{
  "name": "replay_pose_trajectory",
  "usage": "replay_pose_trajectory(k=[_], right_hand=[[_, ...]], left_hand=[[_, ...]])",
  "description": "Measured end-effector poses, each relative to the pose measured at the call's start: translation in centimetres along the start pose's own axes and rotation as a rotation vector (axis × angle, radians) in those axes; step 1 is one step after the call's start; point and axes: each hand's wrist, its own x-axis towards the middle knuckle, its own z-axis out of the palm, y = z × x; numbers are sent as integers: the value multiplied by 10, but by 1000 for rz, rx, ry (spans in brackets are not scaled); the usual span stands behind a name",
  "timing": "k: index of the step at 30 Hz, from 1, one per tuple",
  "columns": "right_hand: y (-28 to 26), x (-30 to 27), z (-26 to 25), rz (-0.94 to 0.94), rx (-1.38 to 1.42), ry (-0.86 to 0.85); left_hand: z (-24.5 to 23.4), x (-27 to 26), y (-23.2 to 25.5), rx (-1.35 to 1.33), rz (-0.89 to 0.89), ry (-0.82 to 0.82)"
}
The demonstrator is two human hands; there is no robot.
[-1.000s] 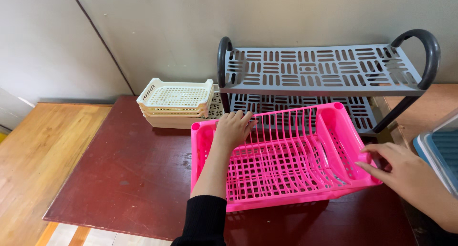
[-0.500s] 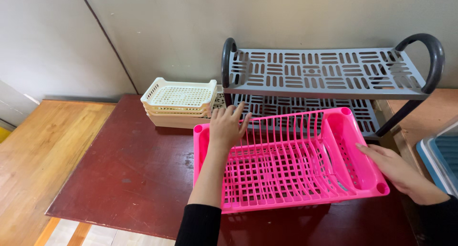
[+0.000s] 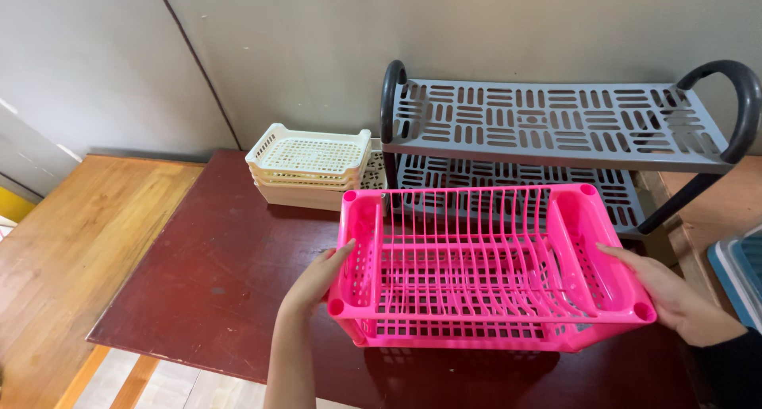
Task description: The person disassembles a pink plastic storage rack by removing its legs and separating the trays. They then disassemble a gray two-tier shelf by removing its legs and separating the shelves. The parts are placed on the table.
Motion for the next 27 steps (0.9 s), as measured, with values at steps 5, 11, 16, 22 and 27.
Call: replay_pose_trajectory(k=[5, 11, 16, 22, 27], right_hand=[[2, 3, -7, -39, 77, -30], [5, 4, -14, -86, 95, 13], [9, 2, -18, -101, 110, -65], [23, 21, -35, 4, 73, -128], [44, 46, -56, -78, 114, -103]], left_hand=[[7, -14, -1, -192, 50, -23], [16, 21, -46, -558, 219, -67], [33, 52, -109, -719, 478, 76], [45, 60, -128, -782, 670, 230], [39, 62, -121, -813, 572, 184]])
